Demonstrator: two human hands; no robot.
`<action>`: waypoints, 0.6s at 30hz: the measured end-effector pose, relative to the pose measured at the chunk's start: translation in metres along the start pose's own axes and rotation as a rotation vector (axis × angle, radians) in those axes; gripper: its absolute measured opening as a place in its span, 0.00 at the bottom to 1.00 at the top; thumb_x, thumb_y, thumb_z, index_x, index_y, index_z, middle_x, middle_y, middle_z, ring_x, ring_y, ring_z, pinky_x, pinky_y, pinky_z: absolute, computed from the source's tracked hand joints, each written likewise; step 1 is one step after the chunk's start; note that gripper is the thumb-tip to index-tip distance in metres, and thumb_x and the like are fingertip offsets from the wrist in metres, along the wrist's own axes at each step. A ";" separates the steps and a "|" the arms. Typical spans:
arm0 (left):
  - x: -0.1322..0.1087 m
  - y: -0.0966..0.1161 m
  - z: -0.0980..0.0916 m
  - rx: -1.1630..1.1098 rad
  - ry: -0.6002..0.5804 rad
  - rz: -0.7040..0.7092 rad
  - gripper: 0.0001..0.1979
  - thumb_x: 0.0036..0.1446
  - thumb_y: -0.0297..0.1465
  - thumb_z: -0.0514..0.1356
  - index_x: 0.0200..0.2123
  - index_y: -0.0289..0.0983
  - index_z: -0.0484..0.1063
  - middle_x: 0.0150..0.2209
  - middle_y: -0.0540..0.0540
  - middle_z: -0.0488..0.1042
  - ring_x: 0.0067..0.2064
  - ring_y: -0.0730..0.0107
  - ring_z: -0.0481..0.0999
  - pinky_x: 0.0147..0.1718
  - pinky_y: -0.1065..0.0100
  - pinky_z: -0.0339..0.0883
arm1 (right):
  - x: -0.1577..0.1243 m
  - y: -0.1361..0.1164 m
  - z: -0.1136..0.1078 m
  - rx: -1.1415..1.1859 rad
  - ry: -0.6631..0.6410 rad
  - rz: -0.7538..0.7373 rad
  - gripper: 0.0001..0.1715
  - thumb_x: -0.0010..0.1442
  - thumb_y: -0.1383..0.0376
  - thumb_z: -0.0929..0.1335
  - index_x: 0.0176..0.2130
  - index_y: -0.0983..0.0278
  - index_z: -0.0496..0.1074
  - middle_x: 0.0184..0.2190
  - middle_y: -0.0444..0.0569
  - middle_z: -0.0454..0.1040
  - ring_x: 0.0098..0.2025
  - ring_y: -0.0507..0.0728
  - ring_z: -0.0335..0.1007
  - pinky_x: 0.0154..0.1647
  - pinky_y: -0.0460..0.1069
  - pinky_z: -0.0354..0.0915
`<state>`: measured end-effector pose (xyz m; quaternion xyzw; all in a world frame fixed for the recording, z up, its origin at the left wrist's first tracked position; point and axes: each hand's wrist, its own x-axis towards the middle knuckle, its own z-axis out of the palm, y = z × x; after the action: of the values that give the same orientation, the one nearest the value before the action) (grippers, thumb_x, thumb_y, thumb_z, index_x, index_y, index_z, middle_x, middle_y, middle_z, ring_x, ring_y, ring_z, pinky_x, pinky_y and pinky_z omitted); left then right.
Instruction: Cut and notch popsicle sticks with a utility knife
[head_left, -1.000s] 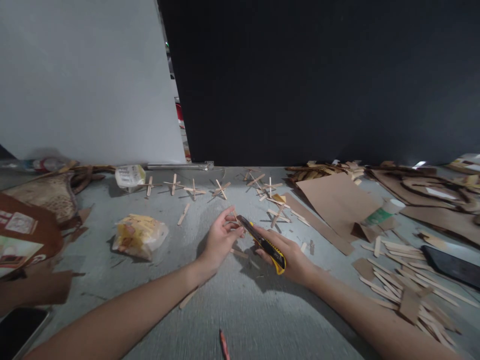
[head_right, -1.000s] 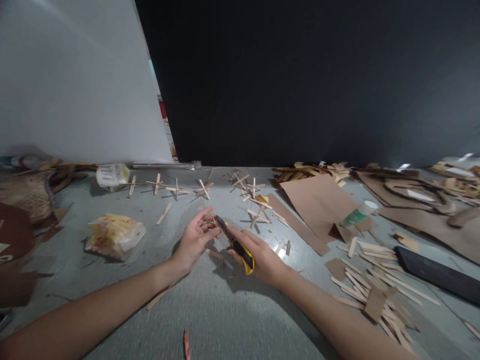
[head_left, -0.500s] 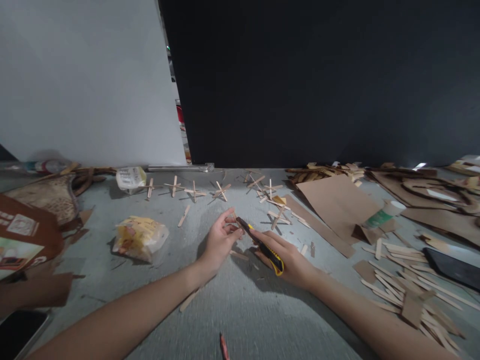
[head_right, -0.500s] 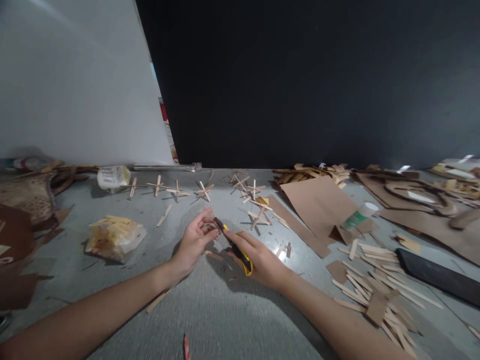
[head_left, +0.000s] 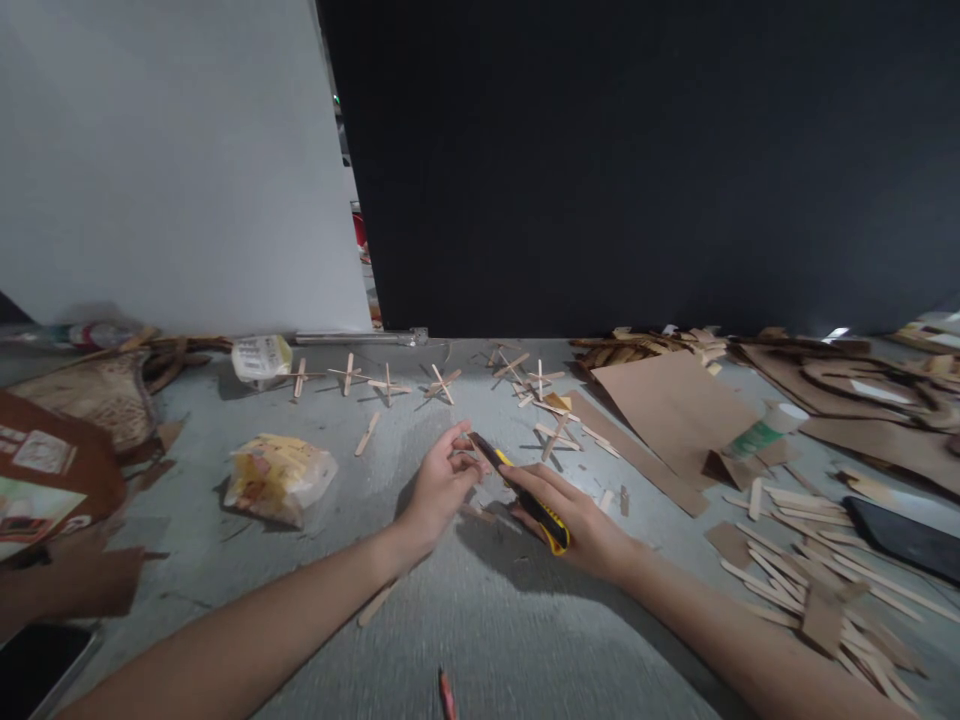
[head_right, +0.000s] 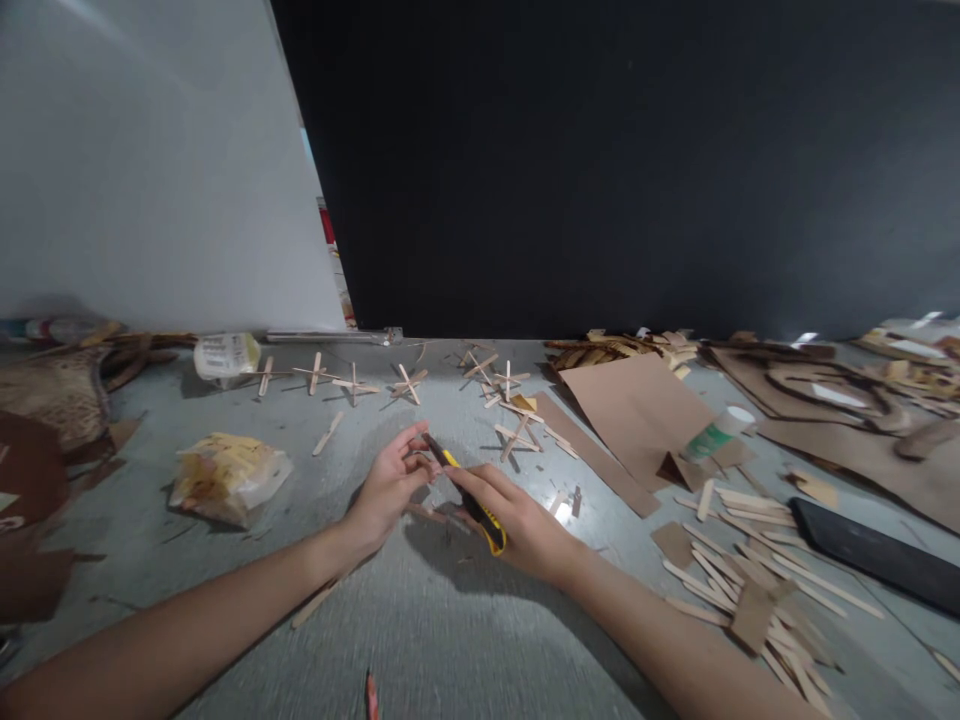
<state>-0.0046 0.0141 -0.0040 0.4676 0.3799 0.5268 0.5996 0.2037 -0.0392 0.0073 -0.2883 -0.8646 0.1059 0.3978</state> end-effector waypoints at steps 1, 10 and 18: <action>0.000 0.000 0.000 0.002 -0.002 -0.005 0.38 0.44 0.29 0.74 0.60 0.39 0.71 0.43 0.48 0.75 0.33 0.75 0.75 0.36 0.70 0.71 | -0.001 0.000 0.000 0.000 0.002 -0.007 0.30 0.74 0.68 0.65 0.72 0.58 0.60 0.51 0.59 0.77 0.50 0.59 0.81 0.51 0.52 0.78; -0.004 0.000 0.001 0.116 0.038 0.068 0.34 0.48 0.27 0.71 0.60 0.40 0.71 0.43 0.49 0.72 0.33 0.76 0.75 0.37 0.72 0.71 | -0.007 0.005 0.006 -0.079 0.126 0.020 0.28 0.72 0.68 0.66 0.68 0.58 0.64 0.40 0.52 0.78 0.36 0.58 0.80 0.37 0.50 0.78; -0.006 -0.002 0.000 0.183 0.046 0.099 0.32 0.50 0.28 0.70 0.60 0.41 0.72 0.45 0.48 0.72 0.34 0.76 0.76 0.38 0.70 0.74 | -0.006 0.005 0.005 -0.090 0.080 0.015 0.27 0.72 0.68 0.65 0.67 0.59 0.64 0.39 0.52 0.77 0.35 0.57 0.78 0.36 0.50 0.78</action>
<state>-0.0051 0.0085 -0.0059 0.5264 0.4167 0.5292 0.5188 0.2047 -0.0386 -0.0021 -0.3163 -0.8497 0.0583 0.4179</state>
